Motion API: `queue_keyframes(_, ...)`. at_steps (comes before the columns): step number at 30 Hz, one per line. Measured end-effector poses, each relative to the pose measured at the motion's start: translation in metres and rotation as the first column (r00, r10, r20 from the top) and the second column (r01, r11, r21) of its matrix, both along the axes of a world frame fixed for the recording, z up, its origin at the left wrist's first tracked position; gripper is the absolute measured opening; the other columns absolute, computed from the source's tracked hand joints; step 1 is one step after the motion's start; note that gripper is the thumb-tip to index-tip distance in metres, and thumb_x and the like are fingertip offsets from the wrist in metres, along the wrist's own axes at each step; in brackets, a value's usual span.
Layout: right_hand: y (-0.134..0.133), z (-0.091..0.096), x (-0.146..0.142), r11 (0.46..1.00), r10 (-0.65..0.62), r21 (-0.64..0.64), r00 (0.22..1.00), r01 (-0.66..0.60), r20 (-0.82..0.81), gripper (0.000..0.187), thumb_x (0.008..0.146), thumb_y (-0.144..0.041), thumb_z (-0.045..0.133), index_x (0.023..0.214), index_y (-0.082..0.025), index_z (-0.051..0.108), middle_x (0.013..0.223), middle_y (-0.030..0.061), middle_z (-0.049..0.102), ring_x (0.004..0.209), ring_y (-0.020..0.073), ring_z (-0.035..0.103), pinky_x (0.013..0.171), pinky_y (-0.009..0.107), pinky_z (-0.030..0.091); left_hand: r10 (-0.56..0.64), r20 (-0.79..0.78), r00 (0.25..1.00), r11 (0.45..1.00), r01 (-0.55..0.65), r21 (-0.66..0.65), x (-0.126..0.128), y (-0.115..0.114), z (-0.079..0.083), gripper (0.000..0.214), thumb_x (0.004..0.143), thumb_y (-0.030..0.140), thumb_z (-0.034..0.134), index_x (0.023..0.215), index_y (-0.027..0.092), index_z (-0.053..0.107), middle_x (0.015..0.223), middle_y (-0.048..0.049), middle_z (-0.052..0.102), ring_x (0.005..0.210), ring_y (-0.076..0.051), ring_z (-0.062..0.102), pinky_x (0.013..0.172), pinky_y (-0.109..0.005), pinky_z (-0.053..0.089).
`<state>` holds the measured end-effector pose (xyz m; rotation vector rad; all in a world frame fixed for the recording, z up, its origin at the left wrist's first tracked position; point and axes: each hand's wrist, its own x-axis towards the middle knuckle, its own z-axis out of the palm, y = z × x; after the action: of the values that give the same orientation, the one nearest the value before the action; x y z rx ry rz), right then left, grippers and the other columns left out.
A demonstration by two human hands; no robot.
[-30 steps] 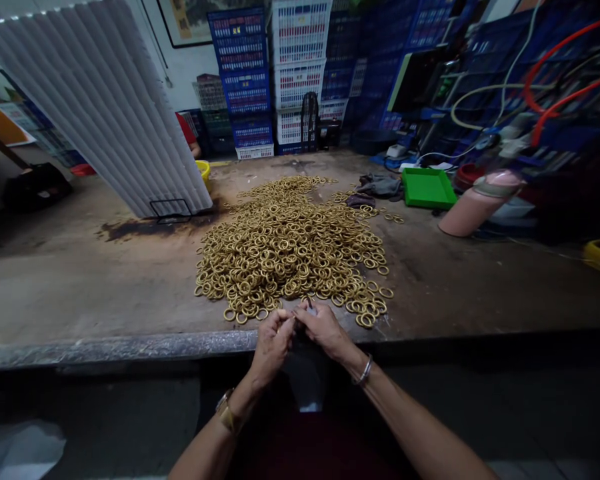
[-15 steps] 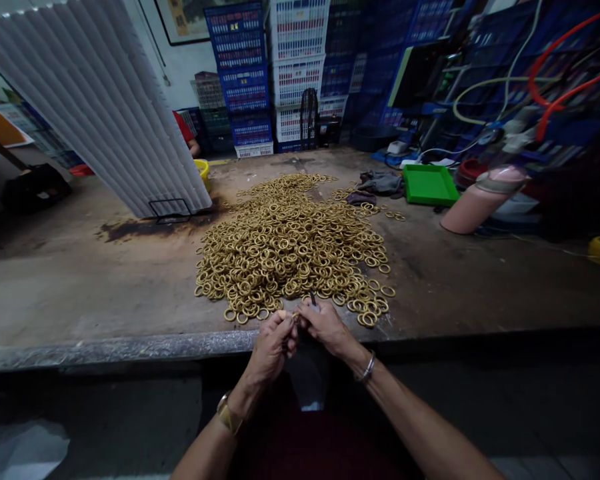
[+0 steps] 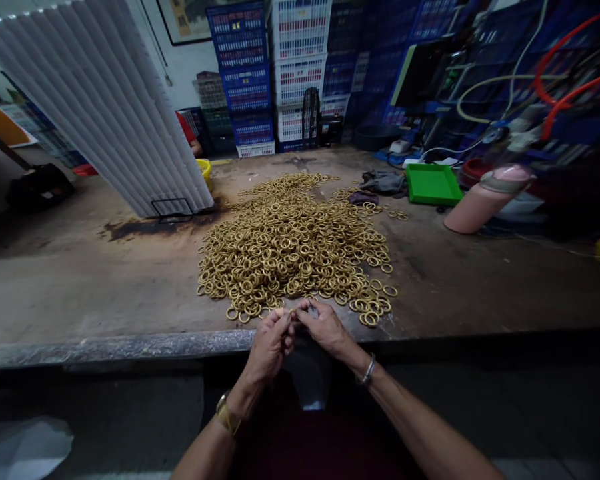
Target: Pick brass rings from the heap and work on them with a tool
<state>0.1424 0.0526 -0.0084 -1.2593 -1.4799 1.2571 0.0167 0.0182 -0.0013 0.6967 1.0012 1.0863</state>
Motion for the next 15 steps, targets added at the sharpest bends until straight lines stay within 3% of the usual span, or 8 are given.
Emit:
queue_keyframes(3, 0.000, -0.002, 0.000, 0.986, 0.007, -0.166, 0.994, -0.025, -0.108, 0.018, 0.068, -0.035, 0.055, 0.063, -0.017, 0.052, 0.052, -0.0056, 0.048, 0.042, 0.0051, 0.036, 0.041, 0.018, 0.028, 0.146, -0.225, 0.963, 0.985, -0.121, 0.122, -0.002, -0.001, -0.002, 0.026, 0.071, 0.040, 0.060, 0.085, 0.018, 0.056, 0.056, 0.0053, 0.049, 0.042, -0.006, 0.040, 0.041, -0.018, 0.030)
queue_keyframes(5, -0.001, 0.000, 0.001, 0.959, 0.020, -0.271, 0.977, -0.079, -0.214, 0.019, 0.067, -0.035, 0.057, 0.065, -0.017, 0.050, 0.051, -0.0063, 0.048, 0.037, 0.0030, 0.031, 0.035, 0.017, 0.021, 0.222, -0.324, 0.920, 0.957, -0.142, 0.253, -0.004, -0.002, -0.005, 0.024, 0.071, 0.034, 0.061, 0.091, 0.019, 0.059, 0.065, 0.0014, 0.058, 0.056, -0.010, 0.050, 0.052, -0.021, 0.039)
queue_keyframes(9, -0.004, 0.007, 0.003, 0.912, 0.015, -0.382, 0.944, -0.148, -0.328, 0.018, 0.064, -0.030, 0.059, 0.073, -0.017, 0.050, 0.050, -0.0083, 0.047, 0.034, 0.0009, 0.027, 0.033, 0.015, 0.016, 0.221, -0.472, 0.853, 0.881, 0.033, 0.472, -0.010, -0.003, -0.008, 0.021, 0.075, 0.024, 0.057, 0.095, 0.021, 0.064, 0.092, -0.0064, 0.065, 0.087, -0.020, 0.057, 0.081, -0.032, 0.041)
queue_keyframes(15, -0.004, 0.005, 0.004, 0.872, 0.032, -0.445, 0.929, -0.206, -0.369, 0.019, 0.065, -0.030, 0.058, 0.074, -0.018, 0.048, 0.051, -0.0087, 0.048, 0.034, 0.0001, 0.029, 0.033, 0.013, 0.016, 0.249, -0.541, 0.803, 0.825, 0.116, 0.552, -0.014, -0.002, -0.009, 0.018, 0.075, 0.021, 0.057, 0.090, 0.023, 0.066, 0.082, -0.0058, 0.066, 0.077, -0.018, 0.058, 0.074, -0.029, 0.041)
